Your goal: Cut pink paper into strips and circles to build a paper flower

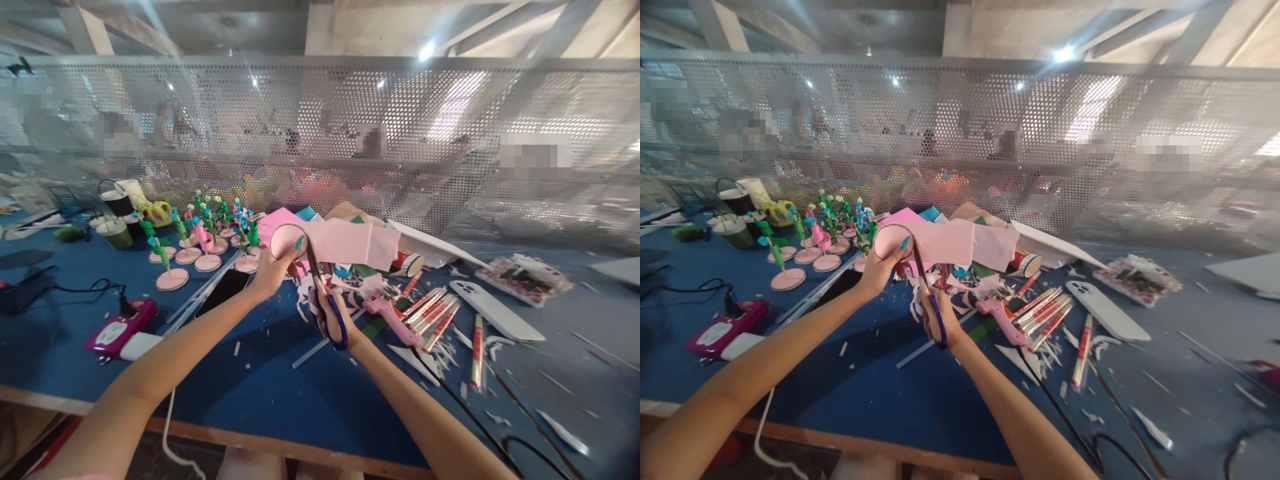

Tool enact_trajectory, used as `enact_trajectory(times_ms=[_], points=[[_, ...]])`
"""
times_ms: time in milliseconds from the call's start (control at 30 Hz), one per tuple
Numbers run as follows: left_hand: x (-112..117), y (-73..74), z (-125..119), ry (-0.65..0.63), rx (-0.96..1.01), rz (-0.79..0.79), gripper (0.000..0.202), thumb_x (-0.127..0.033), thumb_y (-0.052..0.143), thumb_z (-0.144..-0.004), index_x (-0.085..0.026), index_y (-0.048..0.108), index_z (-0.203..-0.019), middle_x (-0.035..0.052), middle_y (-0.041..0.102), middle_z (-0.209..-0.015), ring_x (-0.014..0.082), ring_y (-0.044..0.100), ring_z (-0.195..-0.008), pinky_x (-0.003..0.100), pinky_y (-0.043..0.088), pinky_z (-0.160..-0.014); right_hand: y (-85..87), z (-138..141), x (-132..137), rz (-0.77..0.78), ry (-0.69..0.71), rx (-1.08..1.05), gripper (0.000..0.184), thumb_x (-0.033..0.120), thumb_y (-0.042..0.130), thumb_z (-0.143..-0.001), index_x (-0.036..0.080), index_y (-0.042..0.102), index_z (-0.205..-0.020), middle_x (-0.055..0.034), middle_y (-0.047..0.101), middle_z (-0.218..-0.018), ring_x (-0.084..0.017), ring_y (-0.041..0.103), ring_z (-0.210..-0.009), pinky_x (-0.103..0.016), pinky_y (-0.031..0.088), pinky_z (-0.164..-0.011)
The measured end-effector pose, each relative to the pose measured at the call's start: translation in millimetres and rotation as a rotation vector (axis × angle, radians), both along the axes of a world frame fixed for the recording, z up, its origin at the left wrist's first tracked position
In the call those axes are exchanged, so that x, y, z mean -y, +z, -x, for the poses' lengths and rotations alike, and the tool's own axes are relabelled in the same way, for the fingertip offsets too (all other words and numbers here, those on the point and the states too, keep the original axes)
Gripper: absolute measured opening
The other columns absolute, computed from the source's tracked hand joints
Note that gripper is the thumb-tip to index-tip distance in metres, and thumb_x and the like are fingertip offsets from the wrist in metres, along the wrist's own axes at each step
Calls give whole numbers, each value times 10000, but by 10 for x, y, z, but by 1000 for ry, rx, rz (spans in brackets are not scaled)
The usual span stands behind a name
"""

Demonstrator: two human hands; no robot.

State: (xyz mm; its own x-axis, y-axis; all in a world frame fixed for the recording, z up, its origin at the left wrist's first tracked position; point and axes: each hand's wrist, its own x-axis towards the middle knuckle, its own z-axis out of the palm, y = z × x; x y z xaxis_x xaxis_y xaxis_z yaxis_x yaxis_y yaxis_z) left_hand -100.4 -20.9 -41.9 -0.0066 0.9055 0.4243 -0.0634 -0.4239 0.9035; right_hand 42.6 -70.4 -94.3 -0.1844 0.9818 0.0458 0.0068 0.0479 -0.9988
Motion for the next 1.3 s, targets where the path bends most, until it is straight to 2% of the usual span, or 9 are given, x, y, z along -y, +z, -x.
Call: enact_trajectory(times_ms=[100,200,367,467,767,1033,1167,1300], points=[[32,-14,-79,9,196,30,340,-448,750,-609,-142,604,-643,-20,569,-472,102,509,-401,222,428,-421,-12,21,15,-35,3,4,654,864,419,-640,212,374,-649,92,343,-387,-36,304,-260,-150,258,-241],[23,-41,-112,51,291,47,347,-420,779,-568,-137,585,-619,-24,570,-502,81,496,-422,207,419,-424,-25,38,27,-51,26,7,643,851,401,-671,208,381,-652,87,355,-403,-38,323,-269,-148,264,-249],[5,-32,-75,57,234,33,466,-518,722,-623,-145,485,-476,-50,430,-390,36,373,-361,180,272,-364,-52,32,22,-47,41,9,639,849,401,-674,211,381,-657,88,354,-401,-44,324,-270,-156,264,-250],[21,-21,-70,74,171,52,502,-554,693,-647,-146,466,-462,-52,412,-376,26,339,-341,177,221,-349,-70,28,14,-38,27,11,646,858,405,-656,213,385,-666,91,355,-403,-46,327,-271,-156,266,-250],[10,-140,-83,94,92,47,390,-475,640,-745,-155,510,-564,-47,483,-441,39,428,-389,157,294,-380,-21,31,35,-43,-8,23,660,872,403,-637,212,382,-643,88,353,-388,-41,316,-272,-151,256,-256],[46,-90,-81,76,25,-16,464,-563,574,-769,-162,476,-559,-53,453,-437,30,381,-369,163,281,-371,6,-12,11,-97,7,28,659,864,428,-637,207,380,-629,81,344,-425,-35,304,-298,-159,254,-259],[81,-64,-95,90,16,-18,492,-583,569,-767,-167,450,-534,-55,428,-415,34,372,-365,166,276,-366,-5,-16,16,-59,24,29,657,867,423,-636,211,383,-655,91,329,-420,-38,295,-288,-159,248,-253],[124,-32,-123,75,58,11,499,-590,585,-749,-172,436,-520,-58,420,-409,32,351,-350,173,268,-355,-11,-2,25,-58,42,33,625,835,399,-698,212,384,-655,87,330,-414,-45,307,-284,-161,255,-256]])
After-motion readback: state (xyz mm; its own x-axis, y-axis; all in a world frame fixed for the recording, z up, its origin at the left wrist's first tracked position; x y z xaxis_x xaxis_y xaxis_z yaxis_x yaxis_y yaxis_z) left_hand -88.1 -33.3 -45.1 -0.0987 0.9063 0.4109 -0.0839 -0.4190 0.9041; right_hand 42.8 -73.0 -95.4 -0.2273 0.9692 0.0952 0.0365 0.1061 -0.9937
